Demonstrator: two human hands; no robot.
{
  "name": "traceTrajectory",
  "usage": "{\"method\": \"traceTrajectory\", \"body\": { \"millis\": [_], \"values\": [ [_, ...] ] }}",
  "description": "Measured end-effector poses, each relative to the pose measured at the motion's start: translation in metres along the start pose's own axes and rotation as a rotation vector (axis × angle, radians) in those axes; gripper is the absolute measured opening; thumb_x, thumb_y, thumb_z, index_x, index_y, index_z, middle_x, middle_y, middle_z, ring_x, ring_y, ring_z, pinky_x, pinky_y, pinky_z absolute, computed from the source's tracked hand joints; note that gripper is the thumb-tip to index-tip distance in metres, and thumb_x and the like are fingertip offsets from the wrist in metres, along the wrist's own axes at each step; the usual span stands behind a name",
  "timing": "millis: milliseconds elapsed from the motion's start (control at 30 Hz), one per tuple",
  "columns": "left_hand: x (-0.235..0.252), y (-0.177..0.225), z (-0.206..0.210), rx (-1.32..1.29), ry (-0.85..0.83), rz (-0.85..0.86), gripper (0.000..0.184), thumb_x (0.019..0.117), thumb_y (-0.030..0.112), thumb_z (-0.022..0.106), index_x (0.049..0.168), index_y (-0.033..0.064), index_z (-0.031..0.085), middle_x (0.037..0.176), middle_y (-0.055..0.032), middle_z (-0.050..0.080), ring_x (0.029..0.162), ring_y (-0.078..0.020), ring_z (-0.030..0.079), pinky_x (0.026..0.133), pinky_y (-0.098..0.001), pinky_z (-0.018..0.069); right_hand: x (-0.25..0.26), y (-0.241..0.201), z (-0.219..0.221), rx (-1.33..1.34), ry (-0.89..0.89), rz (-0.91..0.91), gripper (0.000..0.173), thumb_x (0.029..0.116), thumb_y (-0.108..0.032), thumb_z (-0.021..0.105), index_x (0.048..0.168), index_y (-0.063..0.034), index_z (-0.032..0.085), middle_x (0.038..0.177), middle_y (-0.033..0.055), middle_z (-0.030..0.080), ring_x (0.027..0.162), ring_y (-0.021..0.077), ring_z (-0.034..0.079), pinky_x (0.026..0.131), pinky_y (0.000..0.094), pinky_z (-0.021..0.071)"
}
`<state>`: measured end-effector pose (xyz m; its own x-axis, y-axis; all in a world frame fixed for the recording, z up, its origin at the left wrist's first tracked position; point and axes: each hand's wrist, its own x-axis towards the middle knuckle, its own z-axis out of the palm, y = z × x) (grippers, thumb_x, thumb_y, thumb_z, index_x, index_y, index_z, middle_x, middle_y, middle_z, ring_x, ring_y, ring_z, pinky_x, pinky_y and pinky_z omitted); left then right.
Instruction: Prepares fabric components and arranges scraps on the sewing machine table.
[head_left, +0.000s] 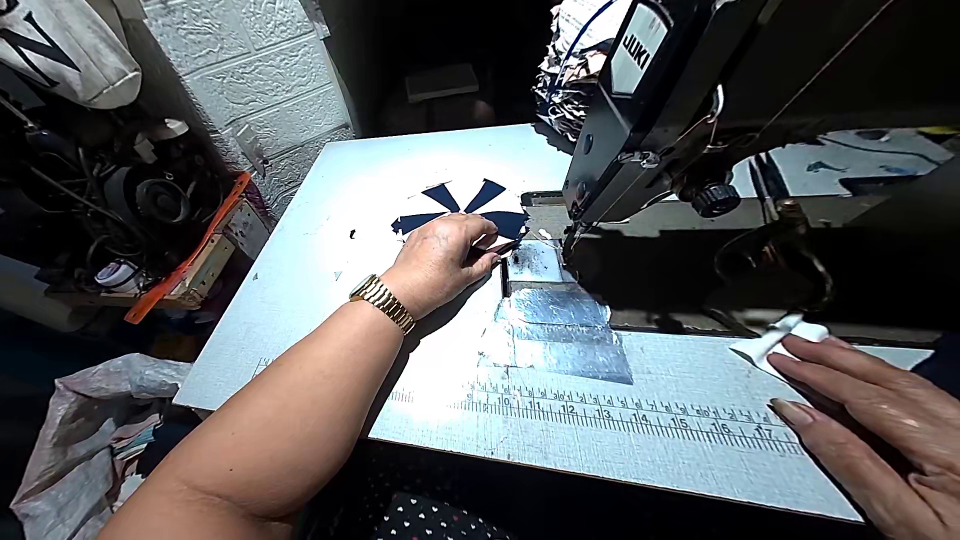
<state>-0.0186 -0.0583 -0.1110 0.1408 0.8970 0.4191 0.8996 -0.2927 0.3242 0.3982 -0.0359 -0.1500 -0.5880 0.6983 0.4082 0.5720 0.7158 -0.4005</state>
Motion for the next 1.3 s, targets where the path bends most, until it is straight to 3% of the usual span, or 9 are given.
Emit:
{"method": "traceTrajectory", "body": {
  "millis": [300, 667, 800, 1033, 1300],
  "values": [
    [0.0006, -0.0019, -0.0029, -0.028, -0.04, -0.049, 0.034, 0.0943, 0.027, 0.072, 0.123, 0.0094, 0.071, 0.115, -0.0058, 0.073, 0.109, -0.0164, 0.068, 0.098, -0.0417, 0.0533, -0.0007, 0.0016, 0.0007, 0.005, 0.008, 0.005, 0.042, 0.1026, -0.025, 0.053, 0.129, 0.004, 0.067, 0.144, 0.0279, 0.056, 0.14, 0.0413, 0.049, 0.117, 0.0521, 0.0397],
    [-0.0004, -0.0059, -0.0038, -0.037, -0.039, -0.023, 0.032, 0.0999, 0.024, 0.062, 0.127, 0.0094, 0.07, 0.117, -0.0064, 0.073, 0.11, -0.0167, 0.068, 0.1, -0.0418, 0.0534, -0.0003, 0.002, -0.0002, -0.003, -0.003, 0.0, 0.043, 0.1029, -0.026, 0.052, 0.129, 0.0044, 0.067, 0.144, 0.0286, 0.056, 0.14, 0.042, 0.049, 0.116, 0.0529, 0.0398],
    [-0.002, -0.007, -0.0043, -0.066, -0.036, -0.009, 0.035, 0.096, 0.018, 0.062, 0.128, 0.008, 0.069, 0.119, -0.0081, 0.072, 0.111, -0.0175, 0.068, 0.1, -0.043, 0.0534, -0.0013, 0.0025, 0.0003, 0.002, -0.001, -0.003, 0.043, 0.1028, -0.026, 0.053, 0.129, 0.0045, 0.067, 0.144, 0.0285, 0.056, 0.14, 0.0413, 0.049, 0.117, 0.0523, 0.0395],
    [-0.0029, -0.0034, -0.0075, -0.053, -0.084, -0.051, 0.044, 0.0908, 0.021, 0.06, 0.133, 0.0099, 0.067, 0.119, -0.0073, 0.072, 0.106, -0.0167, 0.068, 0.091, -0.0419, 0.0546, -0.0023, 0.0002, 0.0009, -0.027, 0.007, 0.023, 0.047, 0.1027, -0.031, 0.05, 0.13, 0.0034, 0.067, 0.144, 0.026, 0.057, 0.138, 0.0392, 0.051, 0.115, 0.0522, 0.0419],
    [-0.0003, -0.0018, -0.0041, -0.012, -0.046, -0.044, 0.037, 0.0936, 0.021, 0.067, 0.129, 0.0104, 0.069, 0.114, -0.0059, 0.073, 0.106, -0.0162, 0.069, 0.095, -0.0422, 0.0545, -0.0016, 0.0012, 0.0014, -0.035, 0.011, 0.019, 0.047, 0.1028, -0.031, 0.049, 0.131, 0.0027, 0.067, 0.144, 0.025, 0.057, 0.138, 0.0391, 0.051, 0.115, 0.0529, 0.0413]
  ]
}}
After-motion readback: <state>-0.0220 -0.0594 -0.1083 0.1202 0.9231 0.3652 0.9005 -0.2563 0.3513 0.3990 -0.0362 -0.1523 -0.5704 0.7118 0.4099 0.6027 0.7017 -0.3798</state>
